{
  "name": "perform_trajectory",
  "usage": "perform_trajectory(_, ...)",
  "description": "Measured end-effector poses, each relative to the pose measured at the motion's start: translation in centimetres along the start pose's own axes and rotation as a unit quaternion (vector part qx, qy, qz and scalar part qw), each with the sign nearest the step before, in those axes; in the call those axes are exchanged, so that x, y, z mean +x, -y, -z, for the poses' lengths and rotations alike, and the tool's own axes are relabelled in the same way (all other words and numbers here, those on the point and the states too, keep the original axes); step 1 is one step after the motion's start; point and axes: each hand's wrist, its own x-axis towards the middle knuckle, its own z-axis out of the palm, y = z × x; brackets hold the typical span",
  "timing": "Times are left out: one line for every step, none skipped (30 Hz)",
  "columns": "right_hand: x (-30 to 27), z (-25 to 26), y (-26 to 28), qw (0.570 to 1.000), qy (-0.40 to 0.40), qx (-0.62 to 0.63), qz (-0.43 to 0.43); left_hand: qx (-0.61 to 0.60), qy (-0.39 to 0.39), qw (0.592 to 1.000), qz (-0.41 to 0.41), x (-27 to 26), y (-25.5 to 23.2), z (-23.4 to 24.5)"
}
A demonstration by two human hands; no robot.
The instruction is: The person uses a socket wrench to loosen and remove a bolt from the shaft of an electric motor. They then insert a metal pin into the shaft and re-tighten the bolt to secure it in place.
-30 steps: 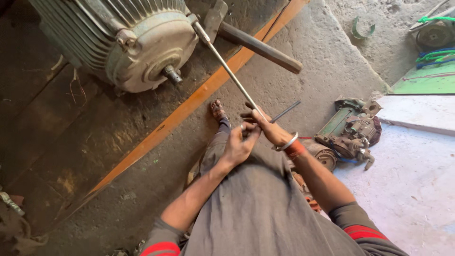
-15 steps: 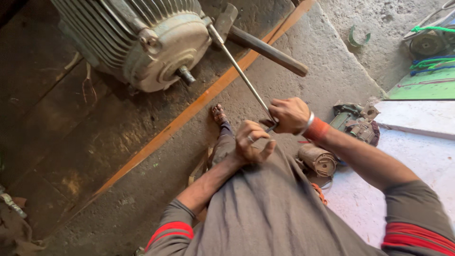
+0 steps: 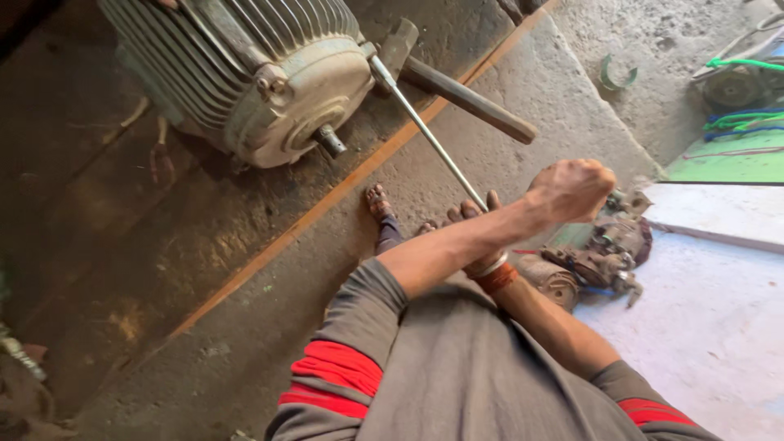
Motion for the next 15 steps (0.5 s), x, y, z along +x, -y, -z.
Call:
perform_trajectory(1.0,-0.2,-0.2,0.994,0.007,0.108,-0.019,-0.042,-0.02,0.999,-0.007,0.8,0.6,-0.3)
perform_trajectory(1.6,-0.3,0.0,0.988,0.115,0.099,-0.017,-0.09,-0.041,0.995,-0.018,1.0,0.8,-0.4)
perform_trajectory(2.0,-0.7,0.3,0.971,0.222,0.088,-0.012,-0.137,-0.062,0.988,-0.029,0.3,1.0,-0.2)
perform_trajectory(1.6,-1.1,0.6,0.944,0.321,0.073,-0.011,-0.158,-0.187,0.969,-0.043,-0.9,1.0,0.2)
perform_trajectory(0.9,-1.6,1.0,0.965,0.261,0.013,0.014,-0.175,-0.309,0.933,-0.058,-3.0,1.1,0.9)
perform_trajectory(0.5,-2.5,1.7,0.977,0.206,-0.05,0.038,-0.181,-0.429,0.882,-0.071,-5.4,1.9,2.0)
perform_trajectory(0.0,-3.5,2.4,0.98,0.15,-0.114,0.064,-0.172,-0.478,0.86,-0.043,-8.9,2.0,2.7)
perform_trajectory(0.0,-4.7,2.9,0.968,0.112,-0.208,0.079,-0.179,-0.518,0.836,0.021,-12.2,2.5,3.4)
perform_trajectory(-0.1,-5.7,3.6,0.946,0.074,-0.3,0.095,-0.279,-0.517,0.804,0.097,-15.5,2.9,3.6)
perform_trajectory(-0.9,-6.4,3.7,0.916,0.027,-0.386,0.108,-0.381,-0.501,0.757,0.175,-18.7,2.7,3.2)
perform_trajectory(-1.3,-6.9,3.7,0.866,0.036,-0.487,0.106,-0.413,-0.423,0.774,0.228,-21.1,3.0,2.4)
perform_trajectory(-1.4,-7.5,3.6,0.806,0.044,-0.581,0.106,-0.442,-0.339,0.783,0.277,-22.7,3.2,1.3)
perform_trajectory(-1.3,-8.0,3.5,0.735,0.052,-0.668,0.104,-0.523,-0.317,0.739,0.282,-23.3,2.8,-0.1)
perform_trajectory(-1.2,-8.7,3.4,0.766,0.027,-0.637,0.079,-0.6,-0.295,0.688,0.283,-23.3,2.2,-1.6)
perform_trajectory(-1.1,-9.4,3.3,0.795,0.002,-0.604,0.054,-0.672,-0.27,0.63,0.281,-23.2,1.8,-2.9)
